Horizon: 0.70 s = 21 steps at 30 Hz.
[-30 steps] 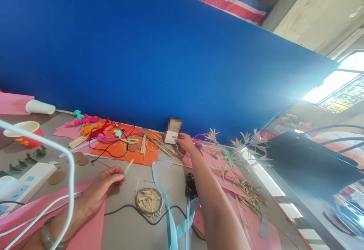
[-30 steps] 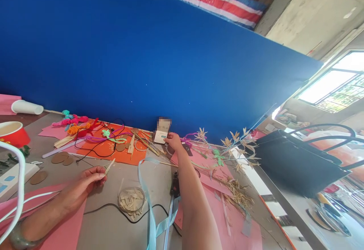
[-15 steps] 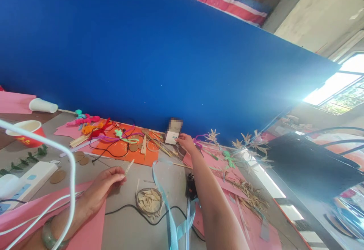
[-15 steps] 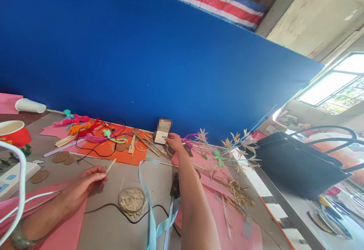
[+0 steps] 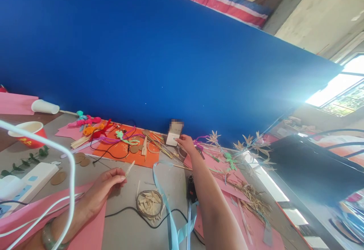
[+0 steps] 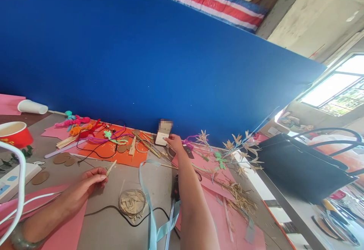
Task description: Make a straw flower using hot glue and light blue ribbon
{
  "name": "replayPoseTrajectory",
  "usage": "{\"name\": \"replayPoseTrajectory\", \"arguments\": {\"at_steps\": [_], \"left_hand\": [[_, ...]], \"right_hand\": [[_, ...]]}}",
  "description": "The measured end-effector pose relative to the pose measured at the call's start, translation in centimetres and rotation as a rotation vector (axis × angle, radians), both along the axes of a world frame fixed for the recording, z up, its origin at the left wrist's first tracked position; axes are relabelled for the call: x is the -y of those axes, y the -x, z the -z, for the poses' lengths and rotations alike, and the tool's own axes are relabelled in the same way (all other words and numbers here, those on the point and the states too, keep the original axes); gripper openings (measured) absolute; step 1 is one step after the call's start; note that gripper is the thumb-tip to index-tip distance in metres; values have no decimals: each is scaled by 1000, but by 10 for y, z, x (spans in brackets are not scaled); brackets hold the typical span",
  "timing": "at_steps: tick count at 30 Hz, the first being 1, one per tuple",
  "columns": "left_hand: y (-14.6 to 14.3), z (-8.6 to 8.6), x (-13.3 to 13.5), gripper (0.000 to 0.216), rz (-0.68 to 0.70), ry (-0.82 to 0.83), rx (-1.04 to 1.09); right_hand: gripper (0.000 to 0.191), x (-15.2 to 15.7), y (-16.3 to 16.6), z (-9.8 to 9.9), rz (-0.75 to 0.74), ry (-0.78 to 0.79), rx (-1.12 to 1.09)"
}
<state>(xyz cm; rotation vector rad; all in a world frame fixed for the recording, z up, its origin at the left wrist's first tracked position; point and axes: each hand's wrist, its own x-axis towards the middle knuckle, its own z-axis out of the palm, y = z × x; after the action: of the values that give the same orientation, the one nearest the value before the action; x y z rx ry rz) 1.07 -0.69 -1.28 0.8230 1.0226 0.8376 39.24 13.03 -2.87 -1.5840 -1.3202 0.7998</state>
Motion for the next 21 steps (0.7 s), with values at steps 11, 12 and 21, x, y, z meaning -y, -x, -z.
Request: {"name": "replayPoseTrajectory", "arguments": {"at_steps": [11, 12, 21], "left_hand": [[-1, 0, 0, 20, -7, -2, -15], [-1, -3, 1, 20, -6, 0, -20], [-2, -12, 2, 21, 0, -3, -45]], "right_hand": [[46, 14, -17, -16, 110, -5, 11], [46, 17, -18, -19, 134, -7, 23], [36, 50, -12, -45, 347, -100, 128]]}}
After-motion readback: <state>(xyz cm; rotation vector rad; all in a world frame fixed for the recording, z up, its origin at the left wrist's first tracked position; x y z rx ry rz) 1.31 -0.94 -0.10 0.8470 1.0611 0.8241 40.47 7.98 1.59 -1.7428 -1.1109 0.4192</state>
